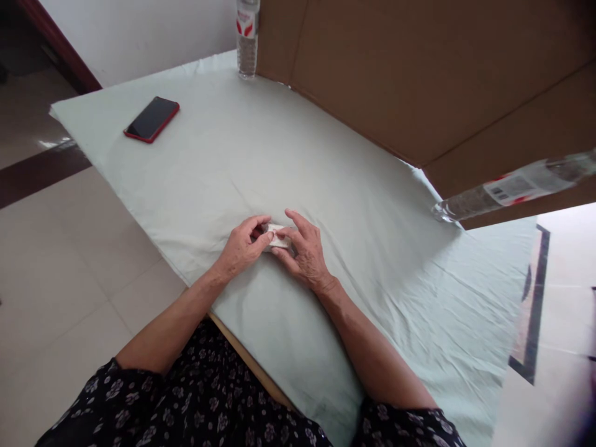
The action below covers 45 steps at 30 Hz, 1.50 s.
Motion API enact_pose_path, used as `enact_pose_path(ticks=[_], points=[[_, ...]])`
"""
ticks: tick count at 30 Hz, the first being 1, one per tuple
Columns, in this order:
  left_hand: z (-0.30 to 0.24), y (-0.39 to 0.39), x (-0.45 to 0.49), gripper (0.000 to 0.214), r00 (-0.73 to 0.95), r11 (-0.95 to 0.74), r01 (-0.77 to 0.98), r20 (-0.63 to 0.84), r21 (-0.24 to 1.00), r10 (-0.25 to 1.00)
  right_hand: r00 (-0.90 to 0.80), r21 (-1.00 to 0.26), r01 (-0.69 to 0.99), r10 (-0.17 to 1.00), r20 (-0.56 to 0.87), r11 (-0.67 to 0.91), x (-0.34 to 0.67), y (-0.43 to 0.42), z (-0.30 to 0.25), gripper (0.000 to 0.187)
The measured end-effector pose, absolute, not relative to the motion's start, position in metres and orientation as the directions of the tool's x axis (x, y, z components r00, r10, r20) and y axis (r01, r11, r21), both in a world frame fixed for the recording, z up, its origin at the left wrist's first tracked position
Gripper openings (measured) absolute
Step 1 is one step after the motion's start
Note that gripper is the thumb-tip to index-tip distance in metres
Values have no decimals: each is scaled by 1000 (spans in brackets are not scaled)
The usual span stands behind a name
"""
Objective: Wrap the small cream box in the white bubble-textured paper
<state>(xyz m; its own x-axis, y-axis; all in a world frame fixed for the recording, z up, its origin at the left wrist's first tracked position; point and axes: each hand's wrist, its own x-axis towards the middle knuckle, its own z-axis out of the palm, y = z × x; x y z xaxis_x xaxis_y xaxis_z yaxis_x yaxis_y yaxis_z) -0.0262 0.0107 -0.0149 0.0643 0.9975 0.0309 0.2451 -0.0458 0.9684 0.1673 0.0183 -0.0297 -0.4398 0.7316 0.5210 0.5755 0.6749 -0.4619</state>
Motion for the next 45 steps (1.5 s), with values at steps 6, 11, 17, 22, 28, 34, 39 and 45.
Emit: enact_pose_path(ticks=[6,11,17,22,28,34,39,45], points=[[-18,10,-26,49,47,-10,202,0,979,999,-262,-731,446,856,445,516,179,15,-25,46],[-17,8,-27,48,-30,-39,225,47,974,998,-225,-809,403,904,365,427,181,16,-25,43],[-12,5,-29,42,-67,-83,310,109,947,992,-228,-842,376,920,319,386,180,15,-22,43],[-10,4,-29,41,-53,-102,320,126,942,991,-239,-837,391,920,310,384,180,14,-21,42],[-8,3,-29,40,-31,-111,355,130,928,991,-262,-824,410,916,305,391,178,15,-20,43],[-7,2,-29,45,25,-159,443,165,882,986,-253,-800,434,908,333,414,180,16,-19,39],[-13,3,-29,48,45,-201,464,204,863,978,-266,-768,448,889,374,457,180,19,-16,31],[-18,3,-28,47,60,-234,482,235,844,970,-386,-597,571,826,411,564,178,28,-3,18]])
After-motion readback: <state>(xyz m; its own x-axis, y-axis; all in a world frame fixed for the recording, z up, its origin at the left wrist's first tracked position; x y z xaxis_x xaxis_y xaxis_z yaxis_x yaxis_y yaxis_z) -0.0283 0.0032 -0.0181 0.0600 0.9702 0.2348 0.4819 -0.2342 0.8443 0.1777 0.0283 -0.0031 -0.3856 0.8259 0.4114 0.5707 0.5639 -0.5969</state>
